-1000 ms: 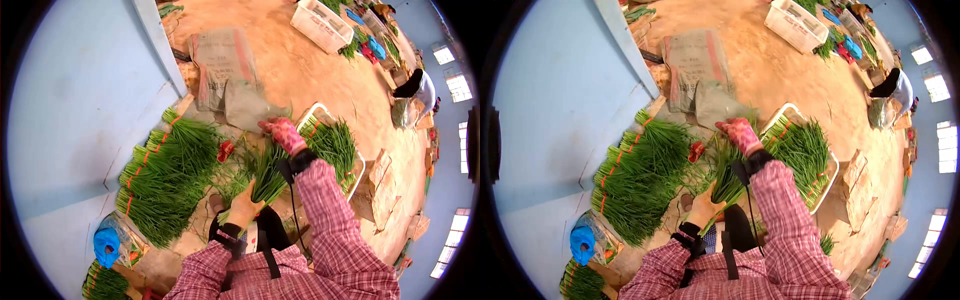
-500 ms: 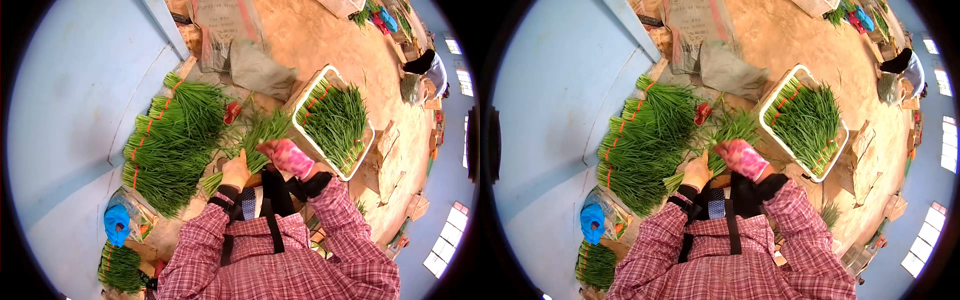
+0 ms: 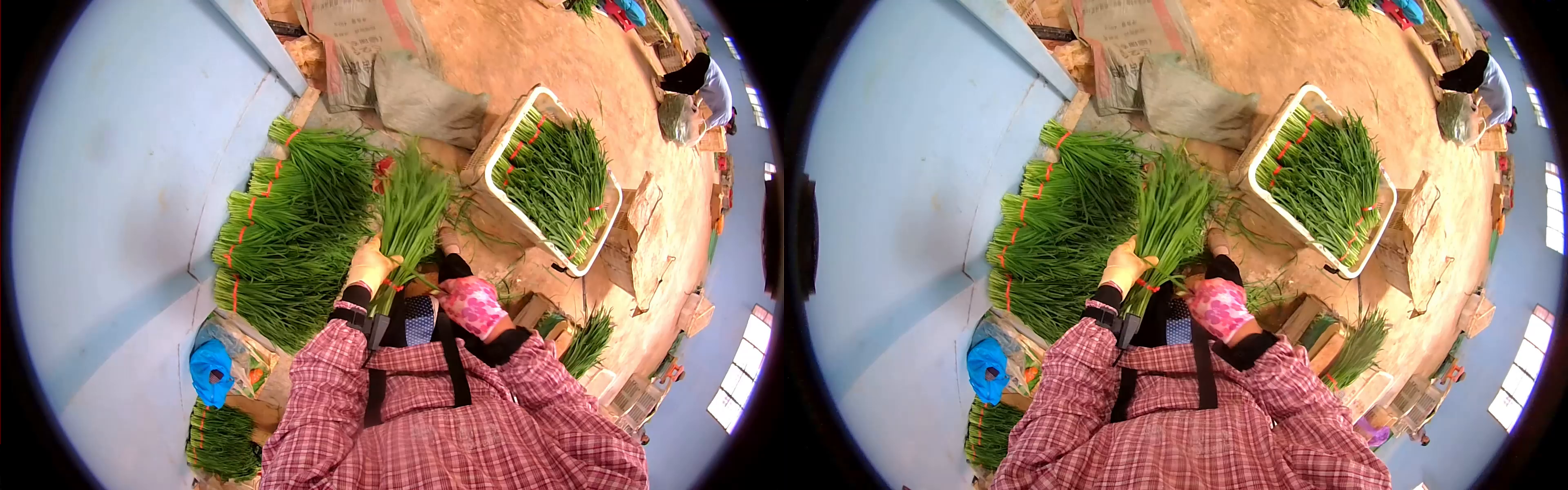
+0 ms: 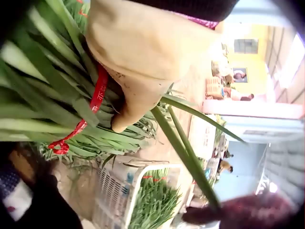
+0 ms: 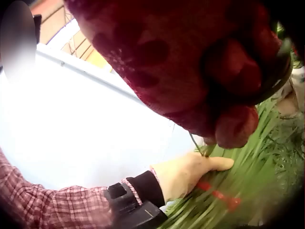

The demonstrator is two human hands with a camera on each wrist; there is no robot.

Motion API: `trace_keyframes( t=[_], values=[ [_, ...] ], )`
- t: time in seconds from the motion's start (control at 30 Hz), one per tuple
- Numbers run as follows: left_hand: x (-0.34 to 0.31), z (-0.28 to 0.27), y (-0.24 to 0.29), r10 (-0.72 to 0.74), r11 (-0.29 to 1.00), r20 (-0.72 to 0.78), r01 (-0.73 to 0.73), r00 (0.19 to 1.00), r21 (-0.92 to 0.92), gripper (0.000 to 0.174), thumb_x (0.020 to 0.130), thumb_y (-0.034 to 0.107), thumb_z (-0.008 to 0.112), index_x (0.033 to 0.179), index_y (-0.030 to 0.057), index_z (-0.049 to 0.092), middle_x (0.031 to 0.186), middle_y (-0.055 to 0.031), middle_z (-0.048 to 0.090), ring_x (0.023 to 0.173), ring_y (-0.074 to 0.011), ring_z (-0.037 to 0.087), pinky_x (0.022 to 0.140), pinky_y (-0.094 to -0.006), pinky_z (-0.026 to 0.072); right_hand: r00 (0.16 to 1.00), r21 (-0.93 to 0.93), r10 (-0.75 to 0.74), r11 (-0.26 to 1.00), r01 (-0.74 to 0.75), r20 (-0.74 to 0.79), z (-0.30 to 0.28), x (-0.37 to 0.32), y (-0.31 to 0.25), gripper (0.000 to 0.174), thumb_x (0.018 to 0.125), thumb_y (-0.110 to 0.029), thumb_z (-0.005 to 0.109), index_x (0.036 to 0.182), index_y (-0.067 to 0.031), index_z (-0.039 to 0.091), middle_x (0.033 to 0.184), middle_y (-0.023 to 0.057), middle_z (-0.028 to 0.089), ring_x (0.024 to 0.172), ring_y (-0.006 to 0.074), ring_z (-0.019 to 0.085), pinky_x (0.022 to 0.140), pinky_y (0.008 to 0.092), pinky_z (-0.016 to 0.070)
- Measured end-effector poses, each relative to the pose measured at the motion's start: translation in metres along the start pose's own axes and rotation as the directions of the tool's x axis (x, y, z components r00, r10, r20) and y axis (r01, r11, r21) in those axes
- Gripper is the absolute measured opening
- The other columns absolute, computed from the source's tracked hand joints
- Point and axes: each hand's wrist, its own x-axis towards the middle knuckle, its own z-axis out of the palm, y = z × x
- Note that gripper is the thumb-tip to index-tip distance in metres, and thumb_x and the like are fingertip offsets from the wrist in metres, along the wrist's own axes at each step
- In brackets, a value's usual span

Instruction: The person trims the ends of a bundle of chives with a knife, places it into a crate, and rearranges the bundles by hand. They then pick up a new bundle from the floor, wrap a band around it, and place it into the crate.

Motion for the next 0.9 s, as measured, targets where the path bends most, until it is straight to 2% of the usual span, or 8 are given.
trace_keyframes(
  t=[0.1, 0.27, 0.33, 0.4, 0.43, 0.53, 0.63, 0.9],
  values=[
    [-0.011, -0.024, 0.017, -0.105, 0.803, 0.076, 0.13, 0.992, -0.582, 0.084, 0.076, 0.018, 0.088, 0.143, -0.0112, 0.045, 0.127, -0.0251, 0.067, 0.117, -0.0315, 0.066, 0.1, -0.0368, 0.051, 0.999, -0.062, 0.049, 0.997, -0.05, -0.011, -0.01, -0.024, 0.019, 0.029, 0.091, -0.034, 0.062, 0.103, -0.0116, 0.076, 0.088, 0.0155, 0.074, 0.084, 0.034, 0.072, 0.074, 0.0419, 0.0569],
    [-0.016, -0.049, 0.022, -0.377, 0.635, -0.025, 0.239, 0.926, -0.734, 0.078, 0.085, 0.018, 0.08, 0.145, -0.0136, 0.041, 0.121, -0.016, 0.065, 0.103, -0.0236, 0.062, 0.095, -0.0327, 0.0468, 0.969, -0.32, 0.118, 0.929, -0.185, -0.216, 0.02, -0.056, 0.135, 0.042, 0.087, -0.043, 0.069, 0.114, -0.011, 0.071, 0.098, 0.0174, 0.073, 0.092, 0.0346, 0.071, 0.078, 0.0442, 0.0563],
    [0.0, -0.033, -0.062, 0.298, 0.913, -0.084, -0.31, 0.951, -0.265, 0.05, 0.095, 0.018, 0.07, 0.14, 0.0021, 0.056, 0.076, 0.0022, 0.055, 0.061, -0.0125, 0.046, 0.06, -0.0286, 0.0433, 0.952, -0.323, 0.183, 0.911, -0.258, -0.245, 0.021, -0.062, 0.147, 0.056, 0.085, -0.046, 0.071, 0.125, -0.0074, 0.065, 0.106, 0.0193, 0.072, 0.096, 0.0356, 0.07, 0.081, 0.0467, 0.0554],
    [-0.032, -0.039, 0.017, 0.095, 0.629, 0.126, 0.039, 0.987, -0.777, 0.038, 0.098, 0.021, 0.064, 0.131, 0.0022, 0.063, 0.085, -0.0022, 0.06, 0.069, -0.0157, 0.053, 0.067, -0.0315, 0.0471, 0.959, 0.028, 0.235, 0.972, -0.234, -0.159, -0.001, -0.057, 0.117, 0.059, 0.087, -0.044, 0.071, 0.128, -0.0031, 0.063, 0.113, 0.0215, 0.07, 0.104, 0.0357, 0.068, 0.089, 0.046, 0.0536],
    [-0.039, -0.036, 0.047, -0.021, 0.071, 0.417, 0.417, 0.909, -0.906, 0.037, 0.099, 0.024, 0.062, 0.125, -0.0026, 0.064, 0.105, -0.0104, 0.072, 0.086, -0.0214, 0.067, 0.082, -0.0352, 0.0554, 0.962, 0.154, 0.191, 0.975, -0.163, -0.194, 0.0, -0.051, 0.109, 0.056, 0.088, -0.041, 0.071, 0.127, 0.0001, 0.064, 0.118, 0.0232, 0.068, 0.112, 0.0352, 0.066, 0.094, 0.0436, 0.0524],
    [-0.051, -0.022, 0.051, 0.145, 0.077, 0.431, 0.424, 0.891, -0.902, 0.038, 0.1, 0.03, 0.062, 0.126, 0.0017, 0.064, 0.107, -0.0103, 0.072, 0.087, -0.0197, 0.067, 0.085, -0.034, 0.0555, 0.974, 0.419, 0.003, 0.903, 0.094, -0.226, 0.041, -0.021, 0.124, 0.052, 0.089, -0.037, 0.072, 0.127, -0.002, 0.064, 0.116, 0.0199, 0.07, 0.111, 0.0361, 0.066, 0.094, 0.0427, 0.0523],
    [-0.043, 0.02, 0.052, 0.148, 0.084, 0.293, 0.283, 0.945, -0.955, 0.066, 0.095, 0.037, 0.068, 0.147, 0.0035, 0.045, 0.146, -0.0148, 0.053, 0.133, -0.0327, 0.051, 0.112, -0.0498, 0.042, 0.996, 0.736, 0.054, 0.677, 0.019, -0.076, 0.03, -0.039, 0.134, 0.044, 0.097, -0.032, 0.065, 0.13, -0.0035, 0.064, 0.12, 0.0163, 0.07, 0.113, 0.0342, 0.065, 0.094, 0.0396, 0.0521],
    [-0.025, 0.125, 0.091, 0.257, -0.018, 0.242, 0.255, 0.936, -0.967, 0.072, 0.092, 0.037, 0.073, 0.151, 0.0094, 0.043, 0.154, -0.011, 0.047, 0.14, -0.0349, 0.044, 0.118, -0.0566, 0.0339, 0.968, 0.531, 0.24, 0.831, -0.166, -0.074, 0.046, -0.097, 0.334, 0.042, 0.097, -0.03, 0.067, 0.126, 0.0001, 0.065, 0.113, 0.0208, 0.072, 0.107, 0.0366, 0.068, 0.092, 0.0399, 0.053]
  ],
)
